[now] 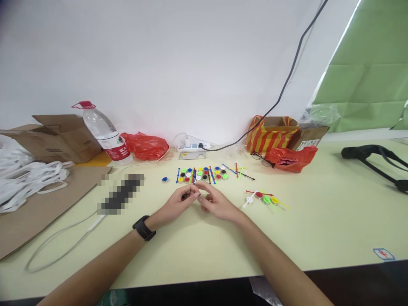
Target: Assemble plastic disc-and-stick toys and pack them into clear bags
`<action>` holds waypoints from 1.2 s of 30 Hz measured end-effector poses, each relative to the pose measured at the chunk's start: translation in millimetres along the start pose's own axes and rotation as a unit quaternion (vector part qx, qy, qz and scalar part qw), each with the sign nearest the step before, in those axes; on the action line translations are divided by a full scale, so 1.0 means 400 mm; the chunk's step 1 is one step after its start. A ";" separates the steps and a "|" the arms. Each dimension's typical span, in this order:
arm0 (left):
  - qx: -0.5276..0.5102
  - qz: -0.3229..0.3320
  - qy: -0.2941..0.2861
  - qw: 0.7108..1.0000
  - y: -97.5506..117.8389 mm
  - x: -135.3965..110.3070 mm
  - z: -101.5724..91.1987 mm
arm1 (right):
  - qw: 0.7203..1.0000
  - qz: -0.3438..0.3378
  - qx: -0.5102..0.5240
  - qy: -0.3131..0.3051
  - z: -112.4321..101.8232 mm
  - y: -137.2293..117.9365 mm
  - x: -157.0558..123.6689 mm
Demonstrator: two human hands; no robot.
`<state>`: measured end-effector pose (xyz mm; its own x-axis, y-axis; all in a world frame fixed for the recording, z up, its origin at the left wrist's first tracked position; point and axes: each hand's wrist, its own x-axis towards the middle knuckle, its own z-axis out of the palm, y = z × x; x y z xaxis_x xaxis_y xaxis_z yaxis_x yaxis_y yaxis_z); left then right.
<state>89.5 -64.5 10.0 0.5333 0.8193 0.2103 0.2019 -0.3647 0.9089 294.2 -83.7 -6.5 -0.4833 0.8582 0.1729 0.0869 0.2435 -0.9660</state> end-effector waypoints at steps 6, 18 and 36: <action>-0.070 -0.037 0.007 0.997 -0.012 0.010 -0.005 | 0.997 0.027 0.073 0.020 0.001 0.016 0.015; -0.103 -0.073 0.070 0.989 -0.038 0.011 -0.001 | 0.989 0.032 0.085 0.116 -0.045 -0.015 0.009; -0.111 -0.060 0.099 0.987 -0.037 0.011 0.000 | 0.993 -0.036 -0.059 0.095 -0.029 0.009 0.016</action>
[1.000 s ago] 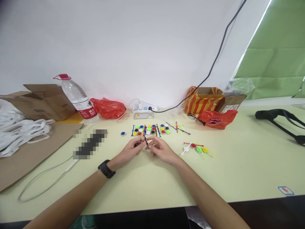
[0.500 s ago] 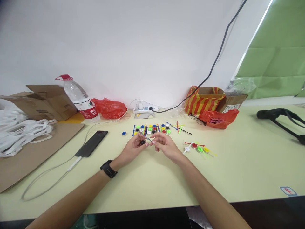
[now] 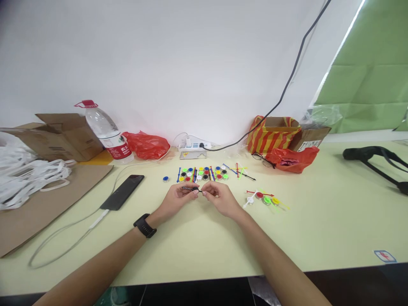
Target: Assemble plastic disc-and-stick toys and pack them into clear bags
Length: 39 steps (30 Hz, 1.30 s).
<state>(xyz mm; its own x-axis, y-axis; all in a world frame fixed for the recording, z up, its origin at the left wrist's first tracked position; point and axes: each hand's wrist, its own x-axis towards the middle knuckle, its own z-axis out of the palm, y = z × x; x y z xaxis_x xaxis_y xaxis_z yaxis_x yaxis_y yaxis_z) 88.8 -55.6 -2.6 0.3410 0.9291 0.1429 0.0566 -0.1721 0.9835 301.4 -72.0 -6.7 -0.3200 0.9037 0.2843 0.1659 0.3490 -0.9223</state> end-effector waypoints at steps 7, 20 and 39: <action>0.074 0.053 0.005 0.996 -0.003 -0.001 0.000 | 0.995 -0.031 -0.087 0.028 -0.006 -0.004 0.000; 0.247 0.166 -0.039 0.954 0.012 -0.015 -0.014 | 0.997 -0.034 -0.067 0.011 -0.007 -0.007 -0.003; 0.098 0.112 -0.090 0.985 0.028 -0.019 -0.003 | 0.999 0.013 0.033 0.009 -0.016 -0.010 0.001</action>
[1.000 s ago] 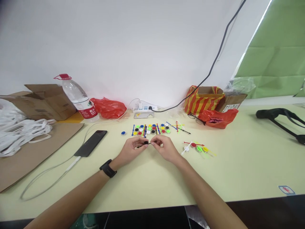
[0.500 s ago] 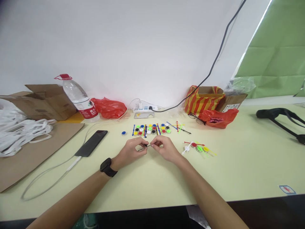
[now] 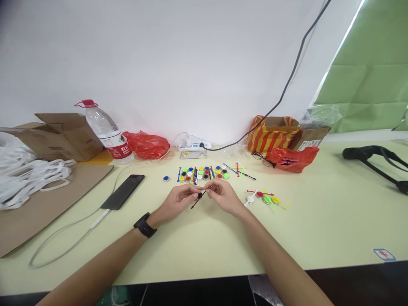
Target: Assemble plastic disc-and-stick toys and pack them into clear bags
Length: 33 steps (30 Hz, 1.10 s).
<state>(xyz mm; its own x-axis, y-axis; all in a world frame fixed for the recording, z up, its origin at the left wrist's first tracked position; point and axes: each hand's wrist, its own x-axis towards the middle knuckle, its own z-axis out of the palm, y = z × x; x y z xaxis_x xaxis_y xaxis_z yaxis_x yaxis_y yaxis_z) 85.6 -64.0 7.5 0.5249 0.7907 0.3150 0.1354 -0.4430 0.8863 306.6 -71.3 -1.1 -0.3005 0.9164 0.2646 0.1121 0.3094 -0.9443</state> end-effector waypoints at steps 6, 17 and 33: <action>-0.119 -0.069 -0.005 0.991 -0.015 0.007 -0.001 | 0.998 -0.008 -0.013 0.054 -0.008 0.001 0.001; -0.123 -0.082 0.051 0.988 -0.016 0.012 -0.003 | 0.997 0.041 -0.054 0.030 -0.012 -0.018 -0.015; -0.194 -0.107 0.075 0.972 -0.034 0.017 -0.012 | 0.997 0.009 -0.062 0.052 -0.013 -0.016 -0.006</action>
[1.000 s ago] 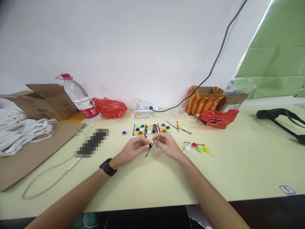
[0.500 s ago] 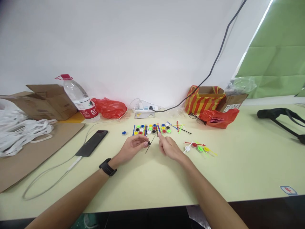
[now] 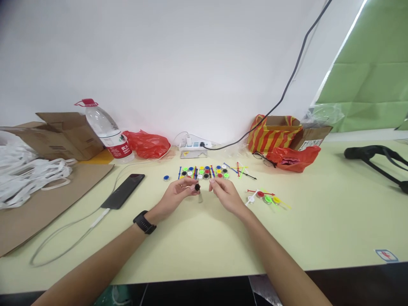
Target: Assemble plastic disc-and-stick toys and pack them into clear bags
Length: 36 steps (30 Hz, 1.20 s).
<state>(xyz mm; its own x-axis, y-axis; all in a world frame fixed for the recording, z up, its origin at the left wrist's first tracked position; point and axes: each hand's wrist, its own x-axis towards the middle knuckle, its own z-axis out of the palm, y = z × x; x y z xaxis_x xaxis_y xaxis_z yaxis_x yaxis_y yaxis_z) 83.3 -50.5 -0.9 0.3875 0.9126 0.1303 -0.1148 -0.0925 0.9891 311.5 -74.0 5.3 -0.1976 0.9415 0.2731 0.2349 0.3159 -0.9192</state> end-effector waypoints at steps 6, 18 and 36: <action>-0.074 -0.024 -0.013 0.997 0.002 0.001 0.002 | 1.000 -0.013 0.012 0.013 0.004 -0.003 0.000; -0.063 -0.049 -0.059 0.995 -0.006 -0.004 0.003 | 0.998 -0.012 -0.031 -0.044 0.011 0.002 -0.003; 0.000 -0.059 -0.100 0.993 -0.012 -0.013 0.019 | 0.995 0.001 -0.023 -0.097 0.016 -0.006 -0.009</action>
<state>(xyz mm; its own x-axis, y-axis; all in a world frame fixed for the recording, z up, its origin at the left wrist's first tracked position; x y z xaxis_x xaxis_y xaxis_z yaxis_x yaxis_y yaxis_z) 89.0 -57.8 -5.9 0.5720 0.8199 0.0238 -0.0573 0.0110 0.9983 305.7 -78.9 4.7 -0.3761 0.9033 0.2065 0.2785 0.3227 -0.9046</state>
